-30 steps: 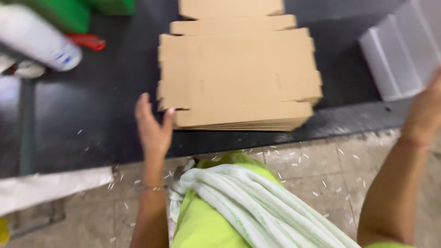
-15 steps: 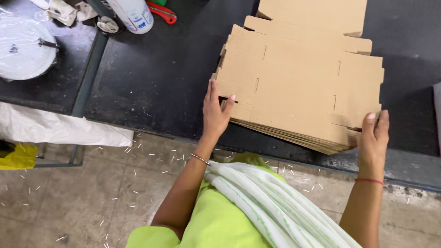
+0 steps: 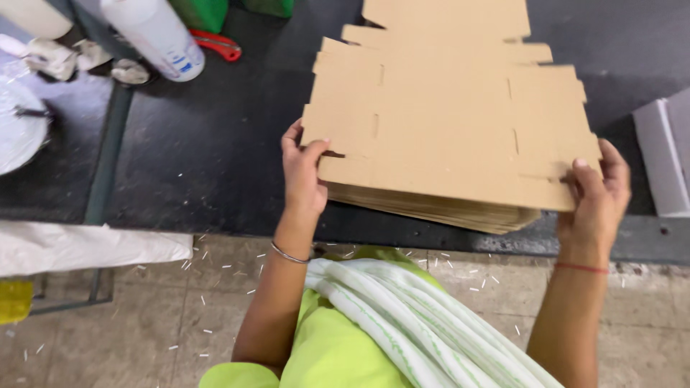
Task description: The person folds open a flat cardboard box on the workbench, places a plastic-wrapped round light fixture inside a white inner box, folds the white box closed, and sets it on a stack. They repeat the cycle, adding white cardboard inserts into the outer box and stacking finished boxes on the bench.
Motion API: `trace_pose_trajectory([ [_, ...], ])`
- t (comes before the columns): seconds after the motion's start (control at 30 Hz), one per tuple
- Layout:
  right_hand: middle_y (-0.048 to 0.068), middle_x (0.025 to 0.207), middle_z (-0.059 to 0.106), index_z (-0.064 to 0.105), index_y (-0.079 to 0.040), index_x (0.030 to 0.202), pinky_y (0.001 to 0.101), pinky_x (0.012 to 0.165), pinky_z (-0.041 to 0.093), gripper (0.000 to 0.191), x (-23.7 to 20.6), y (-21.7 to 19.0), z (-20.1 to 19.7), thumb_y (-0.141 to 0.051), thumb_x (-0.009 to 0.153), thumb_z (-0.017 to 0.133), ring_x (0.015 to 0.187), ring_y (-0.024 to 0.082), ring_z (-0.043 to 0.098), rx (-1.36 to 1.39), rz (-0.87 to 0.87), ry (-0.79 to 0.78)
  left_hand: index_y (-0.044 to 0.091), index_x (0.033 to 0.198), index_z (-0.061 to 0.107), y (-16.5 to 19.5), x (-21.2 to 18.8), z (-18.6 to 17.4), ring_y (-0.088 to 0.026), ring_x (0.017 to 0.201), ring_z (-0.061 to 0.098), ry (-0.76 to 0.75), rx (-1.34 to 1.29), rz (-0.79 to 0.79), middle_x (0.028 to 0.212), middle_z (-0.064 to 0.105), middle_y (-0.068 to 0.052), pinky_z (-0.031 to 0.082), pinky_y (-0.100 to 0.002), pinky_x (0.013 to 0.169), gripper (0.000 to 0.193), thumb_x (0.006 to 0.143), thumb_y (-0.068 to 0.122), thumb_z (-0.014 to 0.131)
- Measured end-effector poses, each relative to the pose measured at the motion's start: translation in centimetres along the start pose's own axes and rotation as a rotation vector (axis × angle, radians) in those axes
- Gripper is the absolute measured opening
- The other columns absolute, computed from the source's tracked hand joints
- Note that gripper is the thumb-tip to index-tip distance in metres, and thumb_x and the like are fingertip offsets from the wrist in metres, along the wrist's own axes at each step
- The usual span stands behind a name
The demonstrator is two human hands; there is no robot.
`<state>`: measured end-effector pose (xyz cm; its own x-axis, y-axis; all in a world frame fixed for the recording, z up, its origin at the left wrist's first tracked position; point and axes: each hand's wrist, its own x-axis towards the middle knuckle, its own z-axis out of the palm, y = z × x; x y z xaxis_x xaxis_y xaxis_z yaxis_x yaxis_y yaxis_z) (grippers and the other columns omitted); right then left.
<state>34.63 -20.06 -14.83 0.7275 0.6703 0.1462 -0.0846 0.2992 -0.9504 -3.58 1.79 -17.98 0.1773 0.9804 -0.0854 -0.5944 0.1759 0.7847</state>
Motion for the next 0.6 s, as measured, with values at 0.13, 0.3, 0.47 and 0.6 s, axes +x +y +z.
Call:
trace_pose_trajectory([
  [0.13,0.008,0.132,0.065,0.055,-0.001,0.145,0.0298,0.098,0.052,0.043,0.2,1.5,1.3,0.001,0.102,0.063,0.112,0.016,0.063,0.2,0.299,0.035,-0.001,0.119,0.063,-0.9,0.9,0.6,-0.025,0.11,0.066,-0.055,-0.271,-0.37,0.116,0.068,-0.011,0.052,-0.041,0.099,0.027,0.092,0.003,0.065],
  [0.3,0.008,0.132,0.065,0.054,-0.003,0.14,0.0326,0.102,0.053,0.043,-0.1,0.6,3.7,0.006,0.098,0.057,0.115,0.018,0.065,0.248,0.306,0.042,-0.005,0.123,0.063,-1.1,0.2,2.2,-0.029,0.11,0.064,-0.095,0.187,-0.255,0.117,0.068,-0.017,0.052,-0.041,0.098,0.028,0.098,0.006,0.058],
  [0.47,0.01,0.138,0.062,0.049,-0.003,0.149,0.0306,0.105,0.05,0.052,-2.2,0.0,7.6,0.008,0.098,0.055,0.122,0.017,0.061,-0.004,0.077,-0.062,-0.011,0.159,0.024,-4.6,-3.6,7.4,-0.041,0.153,0.032,-0.364,1.227,0.522,0.164,0.03,-0.03,0.031,-0.047,0.126,0.073,0.099,0.013,0.056],
  [0.6,0.014,0.169,0.031,0.03,-0.004,0.163,0.0324,0.117,0.03,0.067,-4.3,2.9,11.5,-0.007,0.103,0.059,0.145,0.02,0.036,-0.491,-0.049,-0.255,-0.01,0.157,0.013,-5.3,-4.7,9.9,-0.039,0.156,0.013,-0.501,1.531,0.425,0.166,0.015,-0.029,0.013,-0.05,0.126,0.101,0.088,0.04,0.067],
])
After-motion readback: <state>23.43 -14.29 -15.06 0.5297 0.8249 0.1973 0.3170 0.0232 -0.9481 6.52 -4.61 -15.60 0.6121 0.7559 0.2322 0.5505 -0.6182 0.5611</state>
